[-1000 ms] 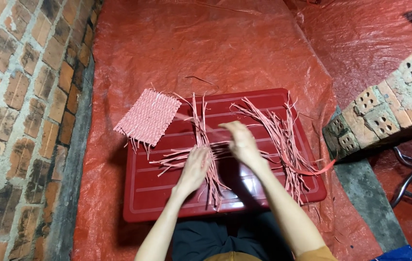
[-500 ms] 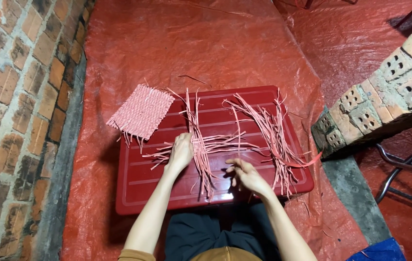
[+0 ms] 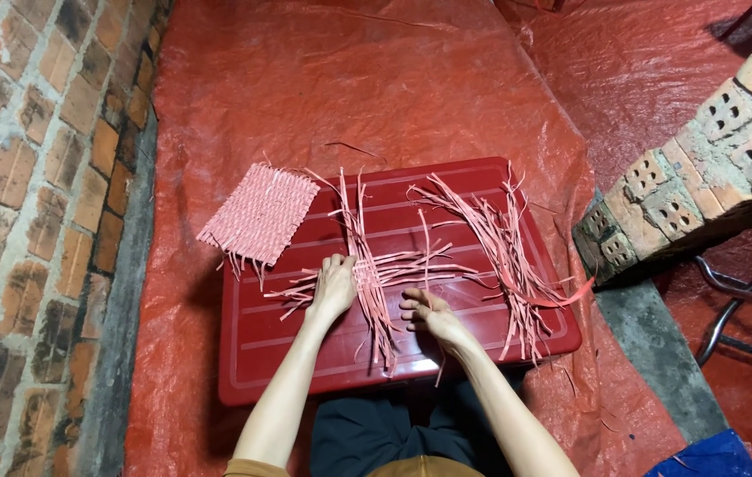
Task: The person weaves pink plastic strips by hand on a red plastic lid, interlacing them to form a flat mat. They repeatedly pick up strips, pass them through the weave, and press the mat down to tighten it.
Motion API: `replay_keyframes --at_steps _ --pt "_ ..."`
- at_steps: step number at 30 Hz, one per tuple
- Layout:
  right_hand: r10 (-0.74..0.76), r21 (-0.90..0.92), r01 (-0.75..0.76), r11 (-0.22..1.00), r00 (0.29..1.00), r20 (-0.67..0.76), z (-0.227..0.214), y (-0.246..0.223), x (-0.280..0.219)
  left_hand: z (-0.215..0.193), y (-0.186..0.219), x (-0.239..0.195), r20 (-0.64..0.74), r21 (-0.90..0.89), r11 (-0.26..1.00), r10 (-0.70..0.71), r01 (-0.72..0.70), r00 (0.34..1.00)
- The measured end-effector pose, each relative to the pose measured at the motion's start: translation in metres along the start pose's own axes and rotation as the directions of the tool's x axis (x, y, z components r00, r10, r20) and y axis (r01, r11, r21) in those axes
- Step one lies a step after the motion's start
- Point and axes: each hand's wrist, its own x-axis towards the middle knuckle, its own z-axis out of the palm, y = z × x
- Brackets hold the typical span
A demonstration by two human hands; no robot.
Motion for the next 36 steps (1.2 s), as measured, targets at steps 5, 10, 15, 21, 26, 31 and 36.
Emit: replay_keyframes --at_steps 5,10,15,21,26,31,36 --pt "0.005 0.101 -0.007 0.995 1.0 0.016 0.003 -0.004 0.012 -0.012 0.003 0.005 0.029 -0.012 1.0 -0.014 0.014 1.0" --pt "0.026 0.145 -0.034 0.989 0.998 0.06 0.005 -0.004 0.026 -0.009 -0.004 0.014 0.073 0.0 0.999 -0.052 0.052 0.996" --pt "0.047 0.154 -0.058 0.986 0.996 0.078 0.007 0.002 0.037 0.0 -0.018 0.024 0.117 -0.019 0.998 -0.063 0.066 0.991" --pt "0.046 0.156 -0.06 0.986 0.994 0.094 0.005 0.012 0.046 -0.014 -0.016 0.025 0.153 -0.057 0.996 -0.063 0.073 0.986" --pt "0.05 0.158 -0.065 0.985 0.994 0.097 0.011 0.012 0.046 -0.022 -0.011 0.027 0.161 -0.09 0.991 -0.086 0.101 0.983" --pt "0.063 0.184 -0.081 0.98 0.993 0.103 0.011 0.017 0.048 -0.046 0.002 0.022 0.2 -0.12 0.984 -0.107 0.132 0.974" --pt "0.071 0.226 -0.088 0.97 0.994 0.082 0.013 0.021 0.05 -0.05 0.005 0.021 0.232 -0.133 0.971 -0.163 0.197 0.959"
